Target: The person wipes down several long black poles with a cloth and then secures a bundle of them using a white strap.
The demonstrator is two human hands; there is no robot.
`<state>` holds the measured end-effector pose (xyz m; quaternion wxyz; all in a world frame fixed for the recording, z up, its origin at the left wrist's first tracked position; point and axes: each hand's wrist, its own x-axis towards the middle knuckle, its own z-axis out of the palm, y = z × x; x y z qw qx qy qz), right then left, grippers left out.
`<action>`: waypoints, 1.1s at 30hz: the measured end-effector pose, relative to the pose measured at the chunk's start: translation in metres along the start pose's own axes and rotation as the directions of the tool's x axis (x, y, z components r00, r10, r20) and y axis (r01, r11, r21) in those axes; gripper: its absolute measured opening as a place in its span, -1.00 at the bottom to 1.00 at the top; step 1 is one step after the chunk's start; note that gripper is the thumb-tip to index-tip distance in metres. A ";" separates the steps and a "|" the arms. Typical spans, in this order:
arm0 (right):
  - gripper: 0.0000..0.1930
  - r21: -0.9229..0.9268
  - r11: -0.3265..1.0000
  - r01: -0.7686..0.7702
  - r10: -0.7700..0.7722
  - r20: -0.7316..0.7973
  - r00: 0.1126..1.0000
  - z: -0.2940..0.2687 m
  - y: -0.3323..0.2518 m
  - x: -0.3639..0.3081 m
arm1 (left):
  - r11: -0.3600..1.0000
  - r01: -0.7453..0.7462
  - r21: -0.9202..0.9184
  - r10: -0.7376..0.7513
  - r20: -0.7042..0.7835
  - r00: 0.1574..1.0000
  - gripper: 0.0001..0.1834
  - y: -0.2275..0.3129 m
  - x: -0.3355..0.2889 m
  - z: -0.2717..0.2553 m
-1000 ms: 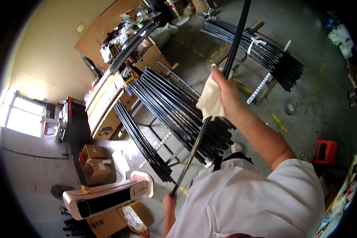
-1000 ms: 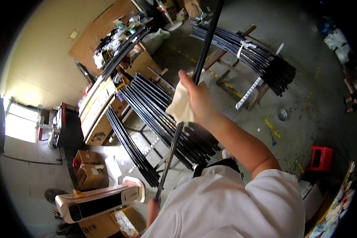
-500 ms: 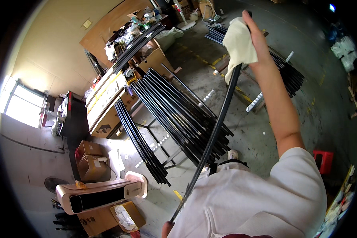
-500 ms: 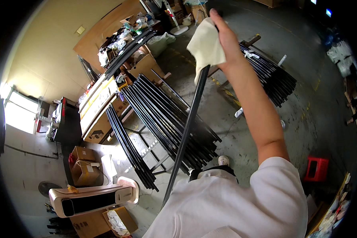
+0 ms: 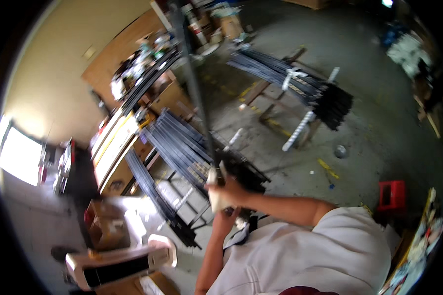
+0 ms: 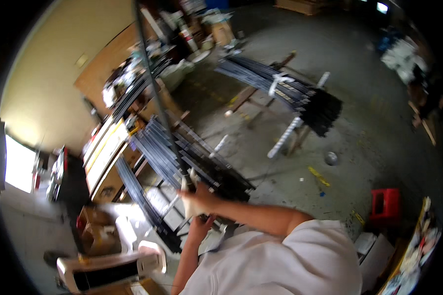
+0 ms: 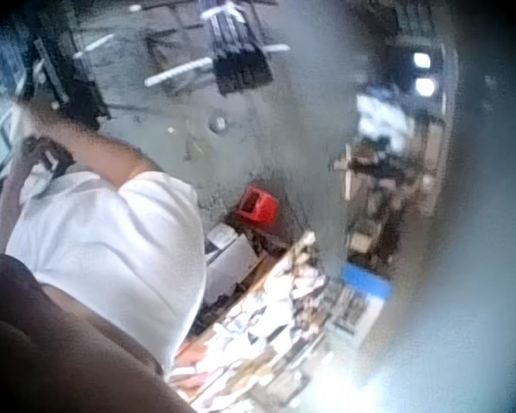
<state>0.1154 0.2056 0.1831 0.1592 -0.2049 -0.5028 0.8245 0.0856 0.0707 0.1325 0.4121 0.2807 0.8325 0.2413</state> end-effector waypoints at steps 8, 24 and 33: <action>-0.70 -0.310 0.948 0.072 -0.071 0.014 0.997 -0.068 -0.003 -0.043 | 0.810 -0.302 -0.503 0.424 0.146 0.894 -0.22 0.025 -0.006 0.028; -0.57 -0.759 0.651 0.008 0.225 0.204 0.953 -0.123 0.044 -0.056 | 0.128 -0.586 -0.800 0.110 -0.576 0.810 -0.75 0.097 0.032 -0.026; -0.64 -0.748 0.599 -0.286 0.349 -0.077 0.934 -0.153 0.089 -0.078 | 0.528 -0.571 -0.629 -0.368 -0.775 0.514 -0.88 -0.013 -0.009 -0.093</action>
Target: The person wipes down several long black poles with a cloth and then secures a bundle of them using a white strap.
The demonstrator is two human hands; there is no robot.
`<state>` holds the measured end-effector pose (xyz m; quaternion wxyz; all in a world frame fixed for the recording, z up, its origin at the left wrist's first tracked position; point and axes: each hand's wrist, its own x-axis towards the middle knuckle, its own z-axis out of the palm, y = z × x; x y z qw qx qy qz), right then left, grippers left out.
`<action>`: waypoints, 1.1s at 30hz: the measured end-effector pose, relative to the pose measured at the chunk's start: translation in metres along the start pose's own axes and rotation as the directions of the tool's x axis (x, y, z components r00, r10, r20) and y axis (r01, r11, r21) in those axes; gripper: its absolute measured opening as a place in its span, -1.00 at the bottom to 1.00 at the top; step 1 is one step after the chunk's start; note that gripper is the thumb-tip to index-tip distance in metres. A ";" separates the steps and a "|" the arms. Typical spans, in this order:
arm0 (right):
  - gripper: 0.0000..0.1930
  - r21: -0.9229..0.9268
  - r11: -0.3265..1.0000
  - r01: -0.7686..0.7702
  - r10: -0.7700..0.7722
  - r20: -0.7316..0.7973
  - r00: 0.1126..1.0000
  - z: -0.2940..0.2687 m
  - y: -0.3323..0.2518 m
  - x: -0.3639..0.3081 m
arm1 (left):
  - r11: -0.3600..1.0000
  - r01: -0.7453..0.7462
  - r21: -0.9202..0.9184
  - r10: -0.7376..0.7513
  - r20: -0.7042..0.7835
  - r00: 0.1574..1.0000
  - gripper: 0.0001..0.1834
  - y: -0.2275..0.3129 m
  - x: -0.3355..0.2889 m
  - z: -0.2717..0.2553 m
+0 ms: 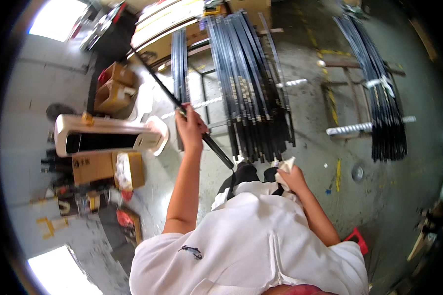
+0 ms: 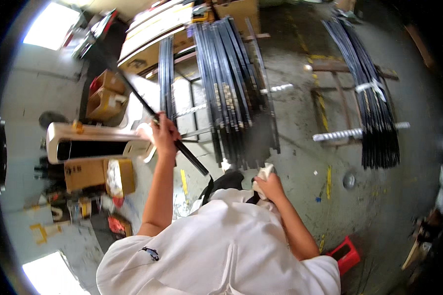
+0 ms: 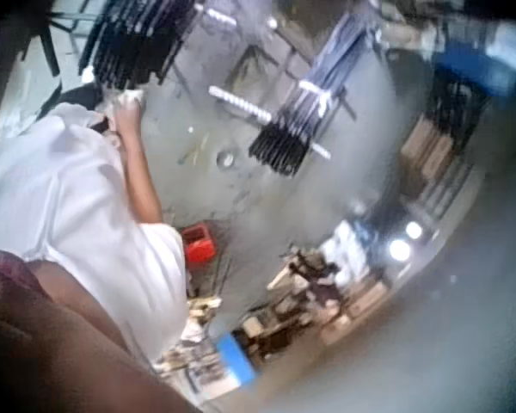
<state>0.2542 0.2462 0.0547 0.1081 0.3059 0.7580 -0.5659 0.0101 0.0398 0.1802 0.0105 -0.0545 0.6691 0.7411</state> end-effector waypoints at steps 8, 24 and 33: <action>-0.68 -0.182 0.983 0.005 -0.010 -0.025 1.000 -0.005 -0.002 0.027 | 0.852 0.002 0.523 0.039 -0.067 0.997 -0.84 -0.160 -0.029 -0.083; -0.69 -0.279 0.873 -0.401 0.354 -0.203 0.913 0.041 -0.009 -0.054 | 0.753 0.133 0.645 -0.229 0.067 0.971 -0.44 -0.302 0.061 -0.036; -0.73 -0.053 0.881 -0.470 0.449 -0.219 0.866 0.081 -0.027 -0.075 | 0.699 -0.065 0.712 -0.248 0.327 0.912 -0.19 -0.331 0.081 -0.026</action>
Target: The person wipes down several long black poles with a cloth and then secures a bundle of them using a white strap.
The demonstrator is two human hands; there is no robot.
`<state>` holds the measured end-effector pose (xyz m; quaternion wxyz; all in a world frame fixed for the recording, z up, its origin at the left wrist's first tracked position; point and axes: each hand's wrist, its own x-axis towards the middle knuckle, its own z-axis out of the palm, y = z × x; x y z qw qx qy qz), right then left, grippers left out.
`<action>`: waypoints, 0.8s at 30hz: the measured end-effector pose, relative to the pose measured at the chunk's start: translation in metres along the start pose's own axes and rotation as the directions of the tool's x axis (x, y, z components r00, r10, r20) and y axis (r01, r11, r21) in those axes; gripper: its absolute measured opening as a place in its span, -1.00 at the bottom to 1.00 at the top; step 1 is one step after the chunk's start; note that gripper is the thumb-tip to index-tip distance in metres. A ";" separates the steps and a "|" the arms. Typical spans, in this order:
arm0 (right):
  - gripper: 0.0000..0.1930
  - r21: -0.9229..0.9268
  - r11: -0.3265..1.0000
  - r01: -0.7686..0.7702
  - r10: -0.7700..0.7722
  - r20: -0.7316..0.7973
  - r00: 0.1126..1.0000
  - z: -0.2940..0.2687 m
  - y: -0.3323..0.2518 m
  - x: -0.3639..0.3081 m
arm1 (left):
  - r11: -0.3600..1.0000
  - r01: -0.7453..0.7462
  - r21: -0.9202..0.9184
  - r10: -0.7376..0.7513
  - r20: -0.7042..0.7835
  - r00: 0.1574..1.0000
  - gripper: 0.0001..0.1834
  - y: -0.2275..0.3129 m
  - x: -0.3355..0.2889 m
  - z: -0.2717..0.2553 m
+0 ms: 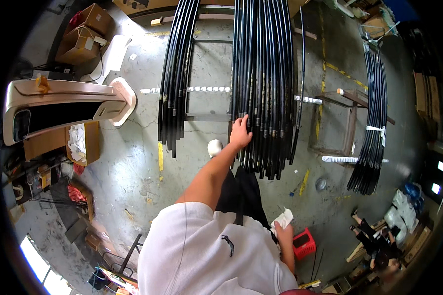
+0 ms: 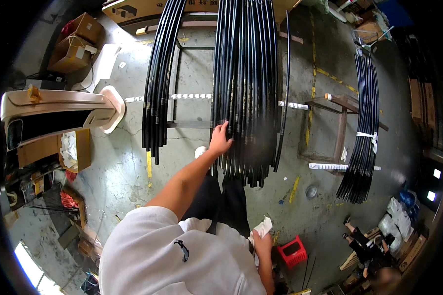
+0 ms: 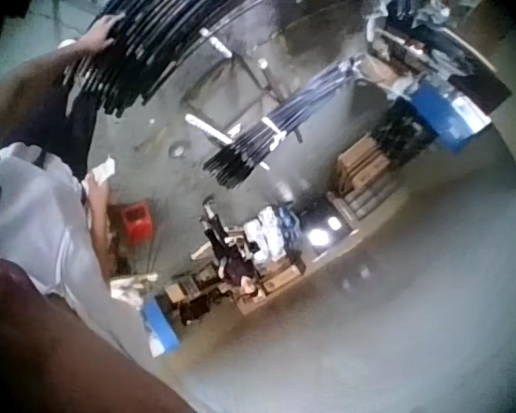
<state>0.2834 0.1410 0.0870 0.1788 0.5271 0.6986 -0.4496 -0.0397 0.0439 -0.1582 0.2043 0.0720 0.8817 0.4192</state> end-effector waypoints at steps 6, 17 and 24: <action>-0.69 -0.172 0.985 -0.016 0.016 -0.002 1.000 0.007 -0.036 -0.004 | 0.999 -0.018 -0.040 0.024 0.152 0.988 -0.18 -0.025 0.011 -0.011; -0.61 -0.315 0.944 0.097 -0.095 0.021 0.995 0.017 -0.050 0.029 | 0.991 -0.006 0.134 0.080 -0.558 0.826 -0.70 -0.100 0.026 -0.165; -0.62 -0.329 0.932 0.151 -0.101 0.163 0.982 0.039 -0.065 0.026 | 0.782 0.623 0.020 -0.540 -0.478 0.693 -0.48 -0.239 0.001 -0.225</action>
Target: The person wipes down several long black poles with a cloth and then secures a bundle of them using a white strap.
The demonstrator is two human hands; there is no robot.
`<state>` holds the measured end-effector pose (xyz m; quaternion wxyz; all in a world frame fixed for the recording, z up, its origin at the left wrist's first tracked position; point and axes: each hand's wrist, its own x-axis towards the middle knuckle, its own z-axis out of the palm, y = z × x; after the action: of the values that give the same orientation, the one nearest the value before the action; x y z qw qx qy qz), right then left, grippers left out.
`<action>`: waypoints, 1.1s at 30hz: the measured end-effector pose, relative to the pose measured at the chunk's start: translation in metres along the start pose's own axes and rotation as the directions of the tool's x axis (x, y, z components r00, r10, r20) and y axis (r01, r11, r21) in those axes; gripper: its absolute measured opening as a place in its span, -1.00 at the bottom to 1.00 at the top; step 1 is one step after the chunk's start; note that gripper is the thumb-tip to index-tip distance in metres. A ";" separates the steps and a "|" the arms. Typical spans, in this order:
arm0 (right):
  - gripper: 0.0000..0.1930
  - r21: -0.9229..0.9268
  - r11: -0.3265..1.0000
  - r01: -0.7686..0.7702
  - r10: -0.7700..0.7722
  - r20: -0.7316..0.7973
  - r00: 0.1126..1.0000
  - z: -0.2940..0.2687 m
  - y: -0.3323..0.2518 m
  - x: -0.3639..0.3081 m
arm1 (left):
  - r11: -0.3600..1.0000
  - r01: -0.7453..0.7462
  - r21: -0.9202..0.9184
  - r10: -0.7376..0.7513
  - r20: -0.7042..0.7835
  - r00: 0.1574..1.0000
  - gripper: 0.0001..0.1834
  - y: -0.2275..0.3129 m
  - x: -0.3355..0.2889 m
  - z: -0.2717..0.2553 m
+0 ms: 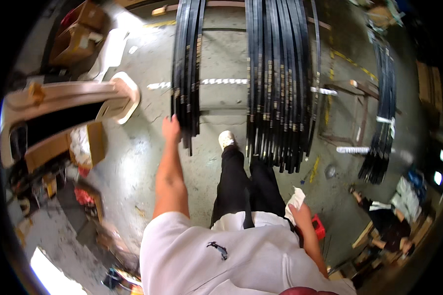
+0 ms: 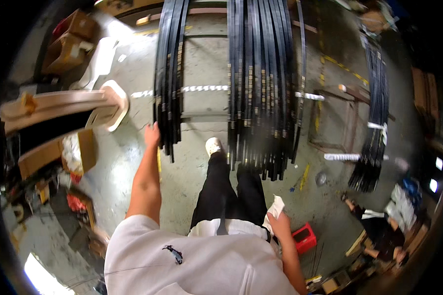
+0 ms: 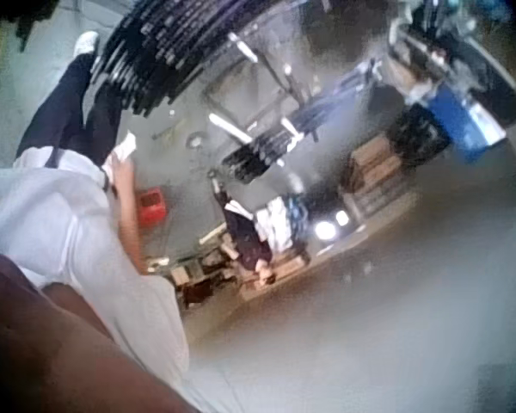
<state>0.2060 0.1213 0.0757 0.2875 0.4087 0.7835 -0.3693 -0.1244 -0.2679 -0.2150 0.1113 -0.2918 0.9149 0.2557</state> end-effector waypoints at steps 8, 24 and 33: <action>-0.61 -0.162 0.986 -0.026 0.021 -0.031 0.999 -0.002 -0.008 -0.003 | 0.982 -0.191 0.000 0.190 0.112 0.975 -0.58 -0.046 0.009 0.013; -0.59 0.284 0.935 0.214 -0.171 -0.171 0.970 -0.007 -0.005 0.021 | 0.580 -0.166 -0.798 0.417 0.116 0.902 -0.73 0.036 -0.175 -0.088; -0.64 0.963 0.121 0.241 -0.463 -0.160 0.872 -0.075 -0.073 0.030 | 0.479 -0.226 -0.848 0.695 0.210 0.687 -0.88 0.167 -0.348 -0.125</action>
<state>0.1176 0.1669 0.1202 -0.0566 0.2631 0.4244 -0.8645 0.0503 -0.0516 0.0803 0.1471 0.0446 0.6883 0.7090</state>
